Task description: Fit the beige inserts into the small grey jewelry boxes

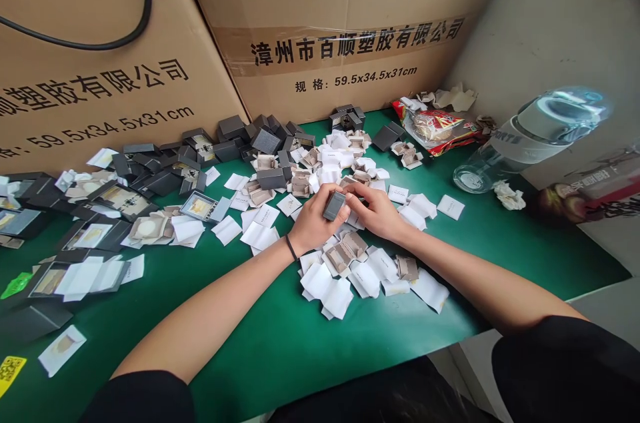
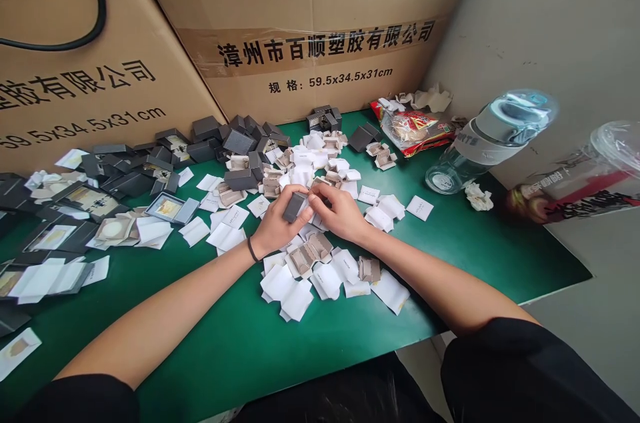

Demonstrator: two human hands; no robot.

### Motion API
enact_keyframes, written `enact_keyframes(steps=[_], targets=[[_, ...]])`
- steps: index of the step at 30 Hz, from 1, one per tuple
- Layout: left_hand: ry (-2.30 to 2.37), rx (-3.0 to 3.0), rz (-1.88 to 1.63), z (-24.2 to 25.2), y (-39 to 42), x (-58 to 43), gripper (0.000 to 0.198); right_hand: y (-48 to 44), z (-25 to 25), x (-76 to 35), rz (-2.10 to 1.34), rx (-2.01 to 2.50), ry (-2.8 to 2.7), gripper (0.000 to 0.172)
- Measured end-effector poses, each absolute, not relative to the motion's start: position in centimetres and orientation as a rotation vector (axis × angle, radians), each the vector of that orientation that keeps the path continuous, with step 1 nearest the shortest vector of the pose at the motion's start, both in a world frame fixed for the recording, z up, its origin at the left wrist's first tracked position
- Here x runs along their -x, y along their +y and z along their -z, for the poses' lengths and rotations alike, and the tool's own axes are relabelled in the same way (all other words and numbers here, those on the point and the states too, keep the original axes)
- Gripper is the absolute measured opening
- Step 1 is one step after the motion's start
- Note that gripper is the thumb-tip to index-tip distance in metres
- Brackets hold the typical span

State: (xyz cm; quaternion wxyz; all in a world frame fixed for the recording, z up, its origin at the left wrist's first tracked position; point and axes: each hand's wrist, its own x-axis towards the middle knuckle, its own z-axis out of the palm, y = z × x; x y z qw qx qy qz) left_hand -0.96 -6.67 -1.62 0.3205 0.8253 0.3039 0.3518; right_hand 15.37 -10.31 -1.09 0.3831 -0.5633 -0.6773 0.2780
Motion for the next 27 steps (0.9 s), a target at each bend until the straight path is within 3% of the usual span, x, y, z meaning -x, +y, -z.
enact_keyframes(steps=[27], targets=[[0.829, -2.172, -0.866, 1.66, -6.58, 1.05, 0.025, -10.36, 0.98, -15.31, -0.616, 1.450, -1.800, 0.030]])
